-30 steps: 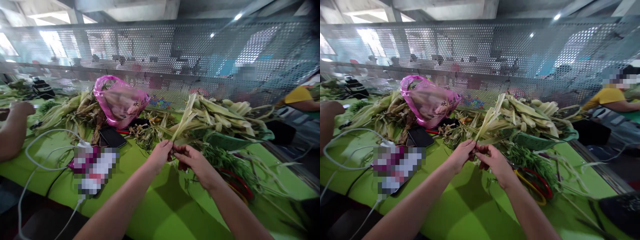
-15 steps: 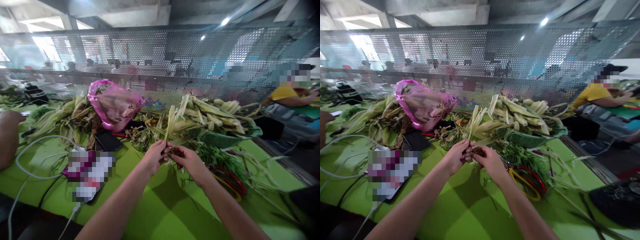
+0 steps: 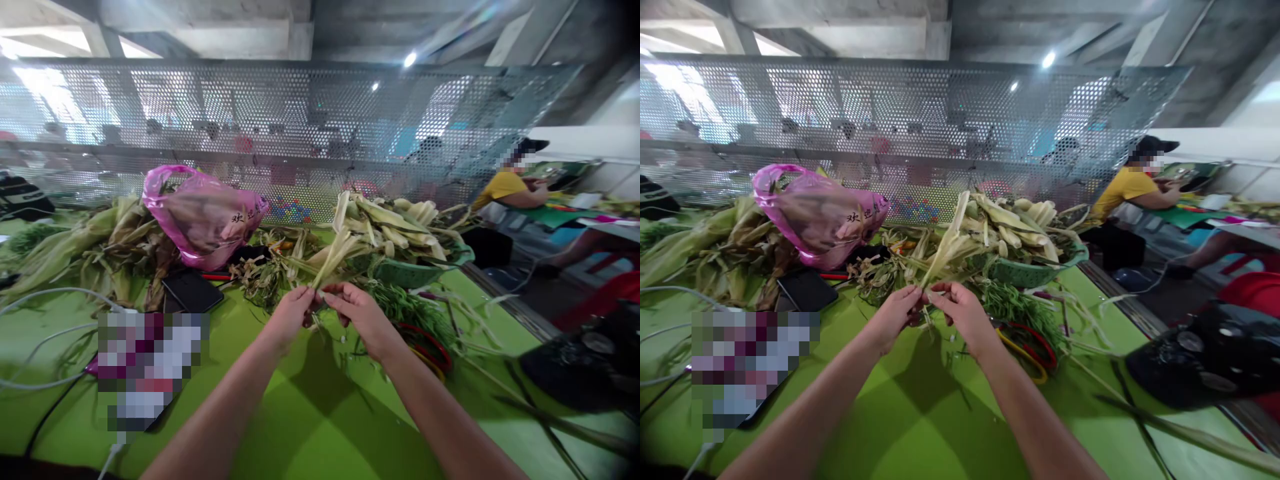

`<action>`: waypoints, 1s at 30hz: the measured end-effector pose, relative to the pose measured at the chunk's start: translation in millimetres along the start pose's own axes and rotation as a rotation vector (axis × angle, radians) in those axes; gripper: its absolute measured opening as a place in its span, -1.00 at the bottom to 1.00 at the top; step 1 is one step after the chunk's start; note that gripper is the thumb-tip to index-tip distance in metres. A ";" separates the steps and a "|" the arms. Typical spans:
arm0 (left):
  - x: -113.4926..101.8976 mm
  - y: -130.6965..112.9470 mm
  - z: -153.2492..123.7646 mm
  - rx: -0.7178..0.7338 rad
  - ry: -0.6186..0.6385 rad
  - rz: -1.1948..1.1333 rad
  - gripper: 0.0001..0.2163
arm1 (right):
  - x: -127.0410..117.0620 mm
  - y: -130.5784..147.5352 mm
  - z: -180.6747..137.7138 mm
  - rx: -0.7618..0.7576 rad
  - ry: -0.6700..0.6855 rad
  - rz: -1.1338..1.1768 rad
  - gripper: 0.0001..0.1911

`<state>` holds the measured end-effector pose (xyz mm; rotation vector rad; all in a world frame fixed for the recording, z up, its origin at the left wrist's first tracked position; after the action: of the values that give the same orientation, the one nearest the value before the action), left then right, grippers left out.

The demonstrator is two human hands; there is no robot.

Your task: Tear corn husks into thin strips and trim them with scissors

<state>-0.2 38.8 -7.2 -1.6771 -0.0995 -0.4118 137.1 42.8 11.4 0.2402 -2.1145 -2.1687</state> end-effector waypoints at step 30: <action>9.6 -22.6 -15.1 0.132 0.309 1.090 -0.77 | -41.1 49.2 -13.3 -0.439 0.050 -0.880 -0.83</action>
<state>-1.2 25.9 18.6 -1.2883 0.9551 0.1718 178.1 35.9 61.9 1.3606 -1.5748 -2.9257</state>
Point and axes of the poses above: each hand's wrist, its own z-axis towards the middle knuckle, its own x-axis out of the palm, y = z × x, the point moved 3 cm from there along z, towards the middle knuckle
